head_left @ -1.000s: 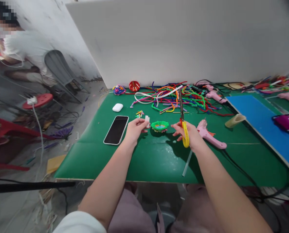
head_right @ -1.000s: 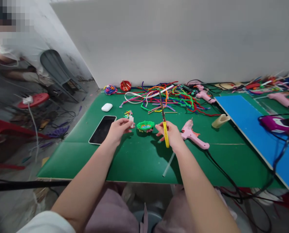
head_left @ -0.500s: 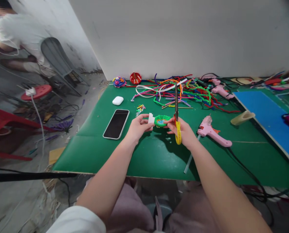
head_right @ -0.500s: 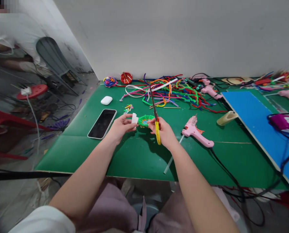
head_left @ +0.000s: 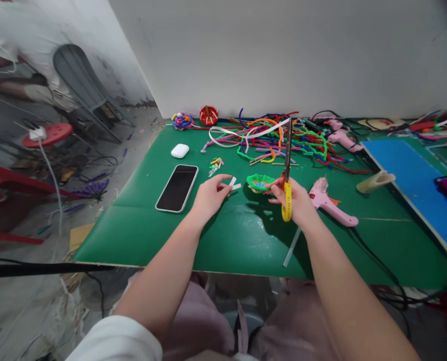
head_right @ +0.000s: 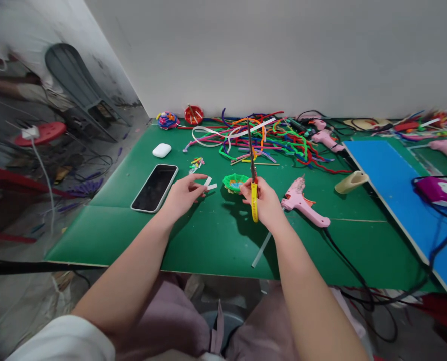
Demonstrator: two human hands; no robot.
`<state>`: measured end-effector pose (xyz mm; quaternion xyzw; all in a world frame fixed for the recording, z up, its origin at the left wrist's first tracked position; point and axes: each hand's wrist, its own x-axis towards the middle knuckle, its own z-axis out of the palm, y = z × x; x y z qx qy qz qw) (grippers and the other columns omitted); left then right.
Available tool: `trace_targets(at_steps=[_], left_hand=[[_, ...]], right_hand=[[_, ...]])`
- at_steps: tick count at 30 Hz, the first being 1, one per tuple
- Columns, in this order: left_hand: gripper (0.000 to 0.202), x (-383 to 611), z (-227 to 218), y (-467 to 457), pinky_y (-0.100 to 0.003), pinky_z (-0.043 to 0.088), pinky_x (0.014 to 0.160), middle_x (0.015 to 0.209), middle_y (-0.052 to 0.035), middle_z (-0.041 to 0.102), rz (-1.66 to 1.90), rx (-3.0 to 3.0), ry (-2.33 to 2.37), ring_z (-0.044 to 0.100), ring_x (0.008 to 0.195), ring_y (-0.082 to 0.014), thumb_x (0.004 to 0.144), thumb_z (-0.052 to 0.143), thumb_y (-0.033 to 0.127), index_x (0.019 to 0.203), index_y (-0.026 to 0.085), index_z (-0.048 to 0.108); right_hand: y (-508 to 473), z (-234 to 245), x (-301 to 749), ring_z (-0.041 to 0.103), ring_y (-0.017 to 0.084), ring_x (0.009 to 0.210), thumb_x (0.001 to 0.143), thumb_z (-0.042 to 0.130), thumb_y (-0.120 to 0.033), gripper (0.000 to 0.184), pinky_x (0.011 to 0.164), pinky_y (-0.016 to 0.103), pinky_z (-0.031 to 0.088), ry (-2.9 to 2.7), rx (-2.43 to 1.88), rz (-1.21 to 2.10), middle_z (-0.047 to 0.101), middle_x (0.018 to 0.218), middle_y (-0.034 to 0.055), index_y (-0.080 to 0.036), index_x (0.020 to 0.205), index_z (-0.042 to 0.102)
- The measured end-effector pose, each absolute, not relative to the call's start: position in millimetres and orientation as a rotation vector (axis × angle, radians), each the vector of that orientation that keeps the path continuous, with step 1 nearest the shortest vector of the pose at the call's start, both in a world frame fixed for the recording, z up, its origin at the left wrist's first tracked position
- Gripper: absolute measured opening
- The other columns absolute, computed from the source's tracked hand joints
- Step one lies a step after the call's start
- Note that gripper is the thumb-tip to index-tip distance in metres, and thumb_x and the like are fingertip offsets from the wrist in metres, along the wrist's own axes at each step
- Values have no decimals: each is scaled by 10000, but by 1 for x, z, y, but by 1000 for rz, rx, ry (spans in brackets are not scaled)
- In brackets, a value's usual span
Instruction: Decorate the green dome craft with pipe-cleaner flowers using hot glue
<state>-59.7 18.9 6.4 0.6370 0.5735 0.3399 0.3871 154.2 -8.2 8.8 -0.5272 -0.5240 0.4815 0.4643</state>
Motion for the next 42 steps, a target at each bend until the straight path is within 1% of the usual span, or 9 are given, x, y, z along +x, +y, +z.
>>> trace_targets(at_steps=[3,5,7,13,22,26,32,36,42], left_hand=[[217,-61,5,19,-237,387,541,689,-12,655,773,1788,1540,566,574,-127,787,490,336,877,207,638],[252,-61,6,19,-243,355,529,675,-9,647,730,1897,1598,542,568,-129,801,461,376,773,206,645],[265,-62,6,19,-248,335,527,682,-7,645,711,1946,1638,535,582,-136,797,465,399,739,211,642],[217,-61,8,19,-258,324,535,700,-15,640,647,1990,1725,530,615,-154,740,547,400,697,215,652],[249,-62,17,15,-253,307,533,681,1,618,679,2016,1770,510,596,-127,718,574,433,658,194,611],[247,-63,16,15,-256,308,532,681,2,623,635,2021,1760,519,609,-133,741,551,432,693,203,633],[260,-63,11,18,-268,354,603,786,-29,655,628,2100,1739,552,714,-168,791,490,392,765,217,681],[281,-62,11,18,-266,335,574,726,-28,640,620,2138,1722,528,647,-153,799,479,394,727,204,673],[248,-62,12,18,-261,285,512,628,2,616,599,2033,1771,490,557,-128,729,571,427,680,201,661]], right_hand=[[-7,6,159,598,162,758,689,618,-450,282,666,330,533,-1293,-1344,1082,588,801,-3,-225,817,505],[-5,2,163,589,161,744,686,622,-429,268,656,327,524,-1290,-1395,1001,587,802,-3,-224,815,509],[-4,0,166,580,156,725,683,624,-418,263,648,325,519,-1291,-1420,966,585,801,-3,-224,815,507],[-6,1,167,580,149,716,706,595,-459,287,674,331,526,-1261,-1408,957,572,813,1,-227,848,501],[-9,2,165,558,149,610,688,620,-461,360,566,316,500,-1270,-1423,790,561,747,-4,-228,944,520],[-11,2,164,569,164,621,689,623,-456,341,577,327,491,-1297,-1428,765,569,727,-2,-224,920,527],[-18,5,159,572,160,651,718,598,-450,305,628,331,484,-1354,-1462,751,591,779,11,-223,910,528],[-23,8,153,572,132,632,714,611,-433,303,616,308,480,-1327,-1414,833,599,861,12,-222,915,528],[-28,8,145,566,108,569,703,624,-426,293,561,291,480,-1294,-1361,934,601,863,4,-219,891,534]])
